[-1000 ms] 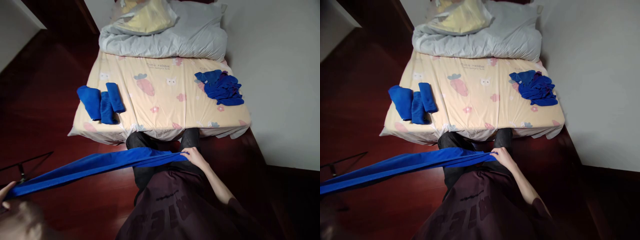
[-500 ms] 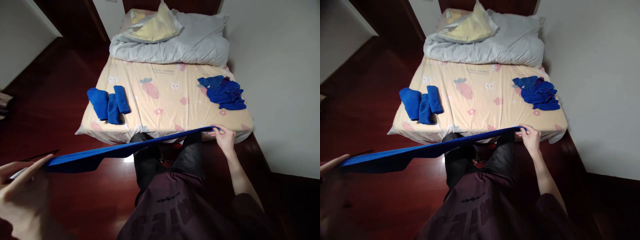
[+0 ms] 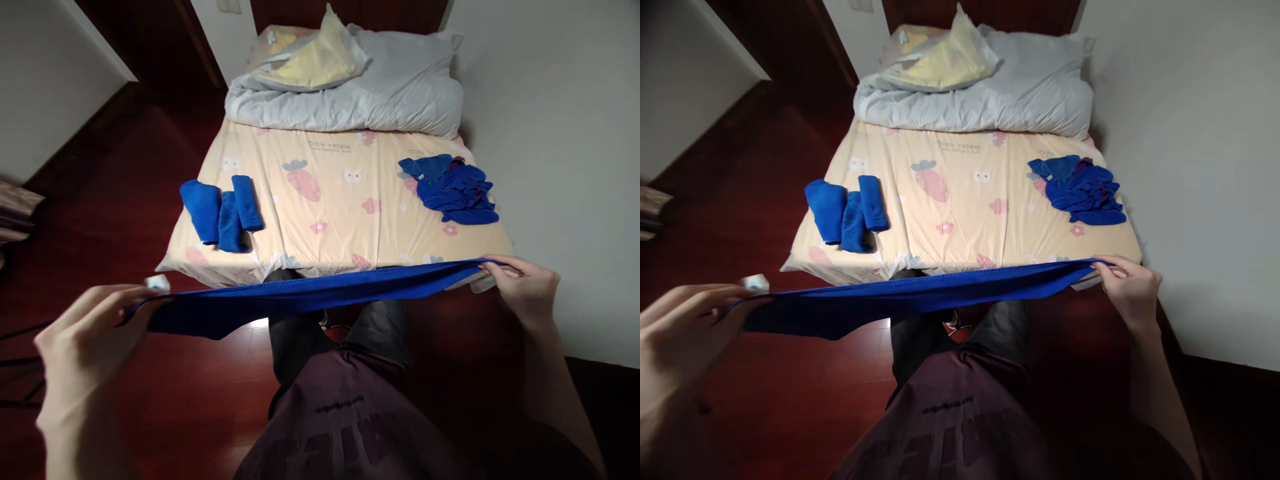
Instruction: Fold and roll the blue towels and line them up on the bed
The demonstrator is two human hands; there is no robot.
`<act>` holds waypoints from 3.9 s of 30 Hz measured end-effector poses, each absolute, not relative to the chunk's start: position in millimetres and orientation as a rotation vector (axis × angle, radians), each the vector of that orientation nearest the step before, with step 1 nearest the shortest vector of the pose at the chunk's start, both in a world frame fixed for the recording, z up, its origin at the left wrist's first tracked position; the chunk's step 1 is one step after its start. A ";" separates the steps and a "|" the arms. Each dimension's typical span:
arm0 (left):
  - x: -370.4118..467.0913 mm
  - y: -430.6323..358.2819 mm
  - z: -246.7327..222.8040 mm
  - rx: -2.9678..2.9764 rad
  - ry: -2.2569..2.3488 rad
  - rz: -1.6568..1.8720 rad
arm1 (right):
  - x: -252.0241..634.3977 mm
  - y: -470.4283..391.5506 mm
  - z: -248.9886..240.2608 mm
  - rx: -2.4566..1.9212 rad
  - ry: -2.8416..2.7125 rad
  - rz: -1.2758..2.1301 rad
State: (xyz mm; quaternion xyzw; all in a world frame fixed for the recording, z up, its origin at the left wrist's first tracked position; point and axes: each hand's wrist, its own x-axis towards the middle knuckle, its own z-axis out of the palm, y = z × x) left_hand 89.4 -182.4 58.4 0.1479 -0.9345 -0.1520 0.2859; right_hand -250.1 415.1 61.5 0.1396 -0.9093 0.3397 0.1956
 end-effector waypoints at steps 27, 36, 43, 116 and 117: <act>-180.6 -239.7 14.2 0.490 -2.617 -0.184 | -474.6 377.6 1.4 0.413 -2.227 1.283; -186.2 -218.6 -135.0 0.547 -3.225 -0.213 | -449.8 376.6 -161.0 0.269 -2.708 1.285; -164.8 -219.3 -178.7 0.481 -3.191 -0.206 | -422.8 395.6 -212.1 0.321 -2.883 1.044; -164.4 -200.3 -238.8 0.834 -2.646 -0.509 | -444.3 346.3 -218.8 0.278 -3.242 0.317; -164.1 -200.9 -236.5 0.801 -2.658 -0.484 | -444.7 343.8 -214.5 0.263 -3.253 0.310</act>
